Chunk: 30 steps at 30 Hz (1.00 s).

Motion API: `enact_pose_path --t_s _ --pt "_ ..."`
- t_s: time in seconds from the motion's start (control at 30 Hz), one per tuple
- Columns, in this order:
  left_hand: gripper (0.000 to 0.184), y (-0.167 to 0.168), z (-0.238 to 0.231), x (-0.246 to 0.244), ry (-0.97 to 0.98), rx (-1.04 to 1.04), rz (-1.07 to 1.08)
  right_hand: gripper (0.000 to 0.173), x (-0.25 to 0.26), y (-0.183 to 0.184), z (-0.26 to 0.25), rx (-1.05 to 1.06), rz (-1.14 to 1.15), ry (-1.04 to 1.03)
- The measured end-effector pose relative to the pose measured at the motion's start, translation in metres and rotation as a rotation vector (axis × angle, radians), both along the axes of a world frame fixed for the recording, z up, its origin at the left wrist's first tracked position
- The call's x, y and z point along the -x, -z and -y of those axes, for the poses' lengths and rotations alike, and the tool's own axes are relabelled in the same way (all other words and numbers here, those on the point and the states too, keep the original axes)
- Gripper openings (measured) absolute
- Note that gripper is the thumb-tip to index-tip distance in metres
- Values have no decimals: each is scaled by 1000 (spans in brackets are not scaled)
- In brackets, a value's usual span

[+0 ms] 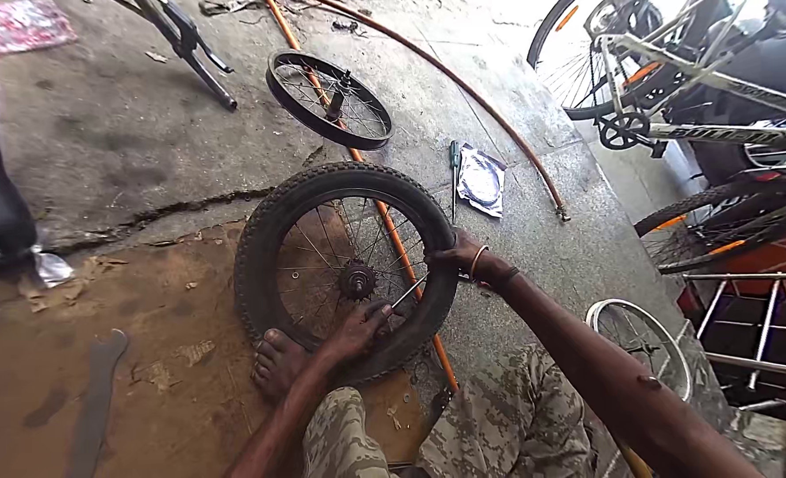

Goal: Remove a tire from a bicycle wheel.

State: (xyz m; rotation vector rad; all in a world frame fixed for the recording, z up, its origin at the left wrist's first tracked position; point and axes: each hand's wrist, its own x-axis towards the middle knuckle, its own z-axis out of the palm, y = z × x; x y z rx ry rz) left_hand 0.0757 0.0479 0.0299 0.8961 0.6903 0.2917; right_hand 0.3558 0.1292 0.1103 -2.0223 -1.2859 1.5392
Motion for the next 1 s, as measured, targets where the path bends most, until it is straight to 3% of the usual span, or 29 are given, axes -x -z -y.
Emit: enact_pose_path --t_s 0.4,0.57,0.73,1.0 --pt "35 2 -6 -16 -36 450 227 55 -4 0 2 36 -111 36" --pt "35 -66 -6 -33 -119 636 114 51 -11 6 2 34 -212 29" --pt "42 -121 9 -84 -58 585 -113 52 -16 16 4 28 -289 57" --pt "52 -69 30 -169 148 502 114 53 -25 30 8 33 -338 94"
